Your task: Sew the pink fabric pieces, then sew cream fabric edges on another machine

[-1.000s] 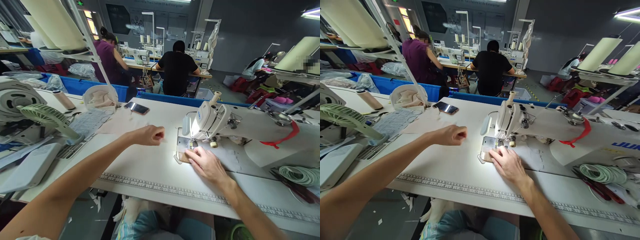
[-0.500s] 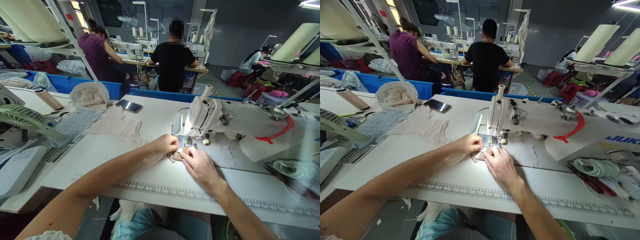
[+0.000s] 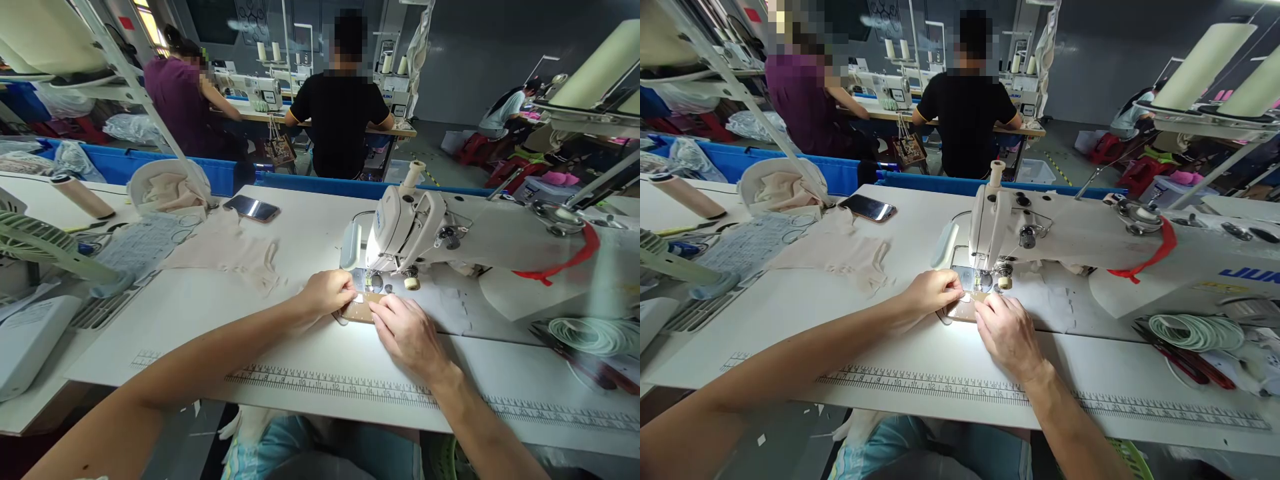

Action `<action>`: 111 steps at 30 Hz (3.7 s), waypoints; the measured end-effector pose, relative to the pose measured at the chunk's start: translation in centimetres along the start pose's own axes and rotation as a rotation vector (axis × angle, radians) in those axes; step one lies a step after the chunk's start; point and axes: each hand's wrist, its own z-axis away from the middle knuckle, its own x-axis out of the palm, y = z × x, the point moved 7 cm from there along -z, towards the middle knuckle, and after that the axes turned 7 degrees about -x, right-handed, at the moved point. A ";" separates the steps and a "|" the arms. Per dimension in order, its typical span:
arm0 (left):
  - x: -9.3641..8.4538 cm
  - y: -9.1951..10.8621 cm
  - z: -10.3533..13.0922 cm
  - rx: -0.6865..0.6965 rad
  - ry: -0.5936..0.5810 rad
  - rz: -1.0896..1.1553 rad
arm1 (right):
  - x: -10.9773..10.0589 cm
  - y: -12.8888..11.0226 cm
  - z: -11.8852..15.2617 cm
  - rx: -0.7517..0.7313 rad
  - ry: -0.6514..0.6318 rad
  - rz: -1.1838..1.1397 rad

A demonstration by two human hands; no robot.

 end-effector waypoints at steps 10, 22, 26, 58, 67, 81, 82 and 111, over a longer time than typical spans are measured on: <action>0.1 0.0 0.1 -0.001 0.020 -0.016 | 0.7 -0.6 -0.6 -0.040 -0.004 0.085; 1.9 3.5 6.8 0.776 0.363 -0.506 | 0.7 -1.5 -1.3 -0.090 -0.020 0.166; 2.7 3.1 7.2 0.766 0.406 -0.532 | 0.7 -1.7 -1.2 -0.086 -0.024 0.164; 3.3 3.5 2.6 0.744 0.301 -0.554 | 0.2 7.1 -0.7 0.503 0.114 -0.159; 3.1 3.5 2.4 0.742 0.309 -0.529 | 0.4 6.6 0.2 0.580 0.093 -0.214; 1.4 3.3 1.3 0.569 0.279 -0.457 | 0.3 7.1 1.0 0.549 0.126 -0.028; 0.9 3.0 1.0 0.500 0.282 -0.467 | 0.3 7.0 1.1 0.535 0.127 -0.026; -5.3 -7.2 8.6 -0.023 0.124 0.036 | 1.8 -0.1 -2.6 0.196 0.039 -0.326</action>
